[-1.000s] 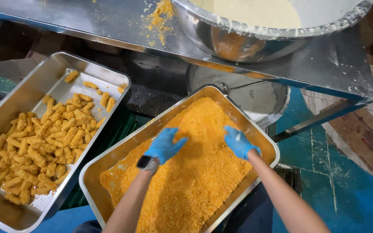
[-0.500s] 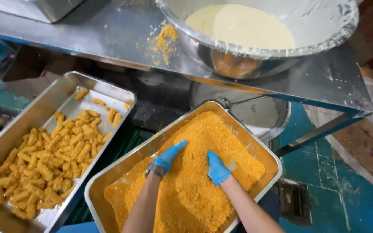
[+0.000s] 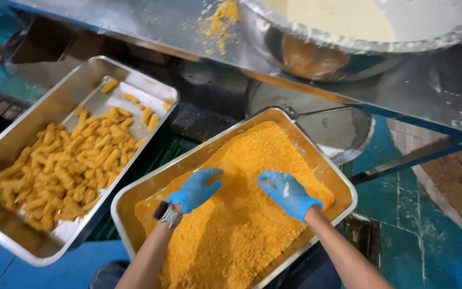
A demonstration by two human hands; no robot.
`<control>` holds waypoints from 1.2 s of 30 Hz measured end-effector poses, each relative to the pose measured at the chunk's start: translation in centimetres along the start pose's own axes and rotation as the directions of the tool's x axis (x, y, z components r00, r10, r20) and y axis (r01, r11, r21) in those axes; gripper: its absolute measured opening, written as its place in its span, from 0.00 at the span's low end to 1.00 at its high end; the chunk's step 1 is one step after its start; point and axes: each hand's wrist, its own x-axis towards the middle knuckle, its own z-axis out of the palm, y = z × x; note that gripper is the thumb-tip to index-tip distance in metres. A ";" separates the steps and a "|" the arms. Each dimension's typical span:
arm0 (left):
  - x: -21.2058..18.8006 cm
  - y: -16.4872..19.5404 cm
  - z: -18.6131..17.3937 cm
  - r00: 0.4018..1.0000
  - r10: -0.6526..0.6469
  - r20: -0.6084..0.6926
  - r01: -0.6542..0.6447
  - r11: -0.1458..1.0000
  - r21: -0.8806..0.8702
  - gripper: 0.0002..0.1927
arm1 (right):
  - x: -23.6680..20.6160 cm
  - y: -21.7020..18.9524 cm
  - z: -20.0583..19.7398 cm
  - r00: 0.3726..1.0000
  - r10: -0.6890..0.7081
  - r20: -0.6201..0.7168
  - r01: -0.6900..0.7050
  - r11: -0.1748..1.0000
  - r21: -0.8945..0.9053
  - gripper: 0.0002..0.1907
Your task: The person sits on the floor with a tray of orange seasoning powder on their lap, rolling batter-coated snack pieces in the powder by hand to coat them, then places the coated pieces into a second tray beside them, repeating this for pieces across the episode.
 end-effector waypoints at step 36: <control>-19.7 -0.6 -0.8 0.907 -0.373 0.194 0.401 0.906 -0.138 0.29 | -0.5 -10.9 8.3 0.722 -0.113 0.683 0.536 0.715 -0.448 0.34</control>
